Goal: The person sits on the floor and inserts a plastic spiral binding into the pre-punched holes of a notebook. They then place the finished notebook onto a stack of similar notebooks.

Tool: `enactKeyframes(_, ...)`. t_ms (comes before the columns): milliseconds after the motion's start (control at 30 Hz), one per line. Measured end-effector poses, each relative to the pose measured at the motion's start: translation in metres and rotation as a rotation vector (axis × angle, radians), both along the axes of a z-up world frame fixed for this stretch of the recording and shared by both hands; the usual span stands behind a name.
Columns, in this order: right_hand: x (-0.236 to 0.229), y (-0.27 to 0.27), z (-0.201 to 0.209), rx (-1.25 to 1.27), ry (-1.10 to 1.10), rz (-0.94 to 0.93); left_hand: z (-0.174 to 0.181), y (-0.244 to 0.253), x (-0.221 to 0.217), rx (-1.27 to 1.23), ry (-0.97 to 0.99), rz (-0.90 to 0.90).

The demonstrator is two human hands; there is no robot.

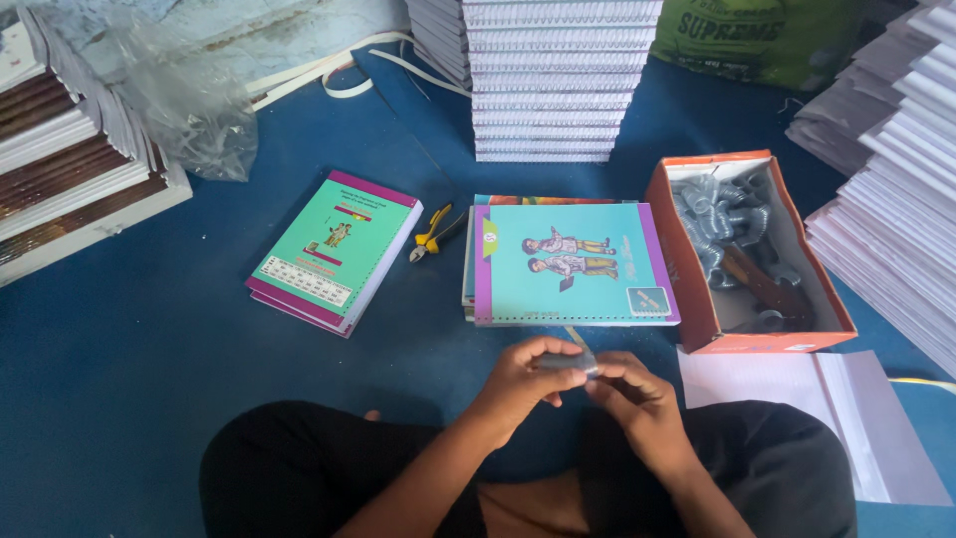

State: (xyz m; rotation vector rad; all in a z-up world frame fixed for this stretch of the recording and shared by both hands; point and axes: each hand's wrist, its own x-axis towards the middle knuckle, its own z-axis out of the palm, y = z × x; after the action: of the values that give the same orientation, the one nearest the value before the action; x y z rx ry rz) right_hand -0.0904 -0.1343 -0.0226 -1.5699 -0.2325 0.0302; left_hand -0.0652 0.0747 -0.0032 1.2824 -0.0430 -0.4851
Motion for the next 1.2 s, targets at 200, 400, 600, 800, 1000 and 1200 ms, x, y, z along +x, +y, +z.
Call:
enactKeyframes(200,0.003,0.003,-0.001,0.048,0.142,0.029,-0.006,0.002,-0.001,-0.105,-0.111,0.026)
enactKeyframes(400,0.007,-0.001,-0.009,0.048,0.187,-0.065,0.001,0.009,0.001,0.026,-0.115,0.063)
enactKeyframes(600,0.014,-0.030,-0.008,0.501,0.455,-0.026,0.018,0.030,0.014,0.015,-0.040,0.026)
enactKeyframes(800,0.018,-0.048,0.003,0.677,0.444,0.038,0.038,0.050,0.018,0.099,-0.092,-0.037)
enactKeyframes(1000,0.025,-0.058,0.013,0.811,0.570,0.026,0.044,0.050,0.014,0.205,-0.120,-0.118)
enactKeyframes(1200,0.039,-0.069,0.022,0.858,0.597,-0.008,0.036,0.053,0.017,0.301,0.015,-0.041)
